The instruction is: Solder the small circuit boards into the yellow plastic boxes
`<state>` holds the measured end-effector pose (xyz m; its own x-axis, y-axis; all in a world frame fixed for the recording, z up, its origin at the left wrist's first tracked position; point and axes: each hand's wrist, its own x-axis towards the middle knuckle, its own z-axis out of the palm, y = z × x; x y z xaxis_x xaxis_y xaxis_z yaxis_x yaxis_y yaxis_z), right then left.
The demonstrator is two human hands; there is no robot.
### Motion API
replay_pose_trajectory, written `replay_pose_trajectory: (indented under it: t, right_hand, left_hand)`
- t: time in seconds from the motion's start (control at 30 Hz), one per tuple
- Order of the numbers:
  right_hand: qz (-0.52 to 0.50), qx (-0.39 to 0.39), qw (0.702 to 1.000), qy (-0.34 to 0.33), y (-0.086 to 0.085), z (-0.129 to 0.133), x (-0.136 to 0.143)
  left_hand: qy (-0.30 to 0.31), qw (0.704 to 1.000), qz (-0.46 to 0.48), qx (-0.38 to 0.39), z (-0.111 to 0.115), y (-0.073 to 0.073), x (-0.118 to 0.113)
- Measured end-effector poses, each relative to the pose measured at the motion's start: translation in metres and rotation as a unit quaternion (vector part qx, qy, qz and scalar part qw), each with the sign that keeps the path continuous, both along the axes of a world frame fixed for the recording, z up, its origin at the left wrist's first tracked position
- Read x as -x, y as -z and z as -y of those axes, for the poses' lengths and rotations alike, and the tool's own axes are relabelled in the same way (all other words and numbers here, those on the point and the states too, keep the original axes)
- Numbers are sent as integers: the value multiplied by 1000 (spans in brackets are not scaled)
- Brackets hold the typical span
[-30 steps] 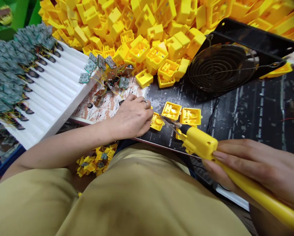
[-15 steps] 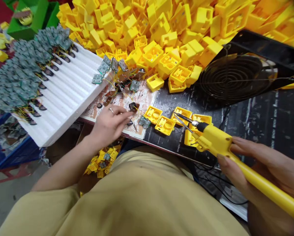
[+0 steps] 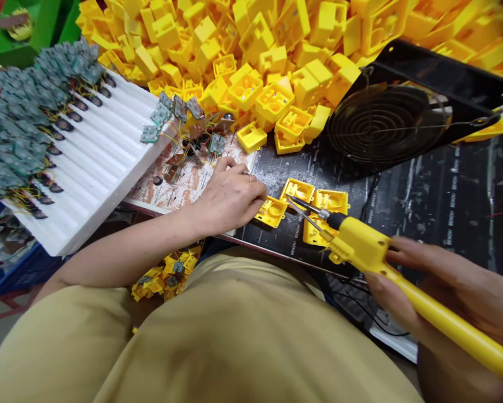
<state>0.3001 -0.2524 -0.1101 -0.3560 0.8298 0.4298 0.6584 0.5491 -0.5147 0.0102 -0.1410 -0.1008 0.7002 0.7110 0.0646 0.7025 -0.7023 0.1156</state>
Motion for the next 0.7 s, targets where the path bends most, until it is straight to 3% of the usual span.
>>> replay_pose_trajectory:
  t: [0.13, 0.27, 0.4, 0.57, 0.7]
  right_hand:
    - [-50, -35, 998, -9, -10, 3, 20]
    - [-29, -10, 999, -22, -13, 2, 35]
    - [19, 10, 1000, -19, -14, -5, 40]
    - [53, -92, 992, -62, -26, -14, 46]
    - [43, -51, 996, -52, -33, -13, 36]
  left_hand:
    - [4, 1000, -10, -20, -2, 1, -1]
    - [17, 999, -4, -35, -4, 2, -1]
    - [25, 999, -1, -43, -4, 3, -1]
    - [39, 998, -8, -54, -6, 3, -3]
    - [42, 997, -7, -58, -6, 4, -3]
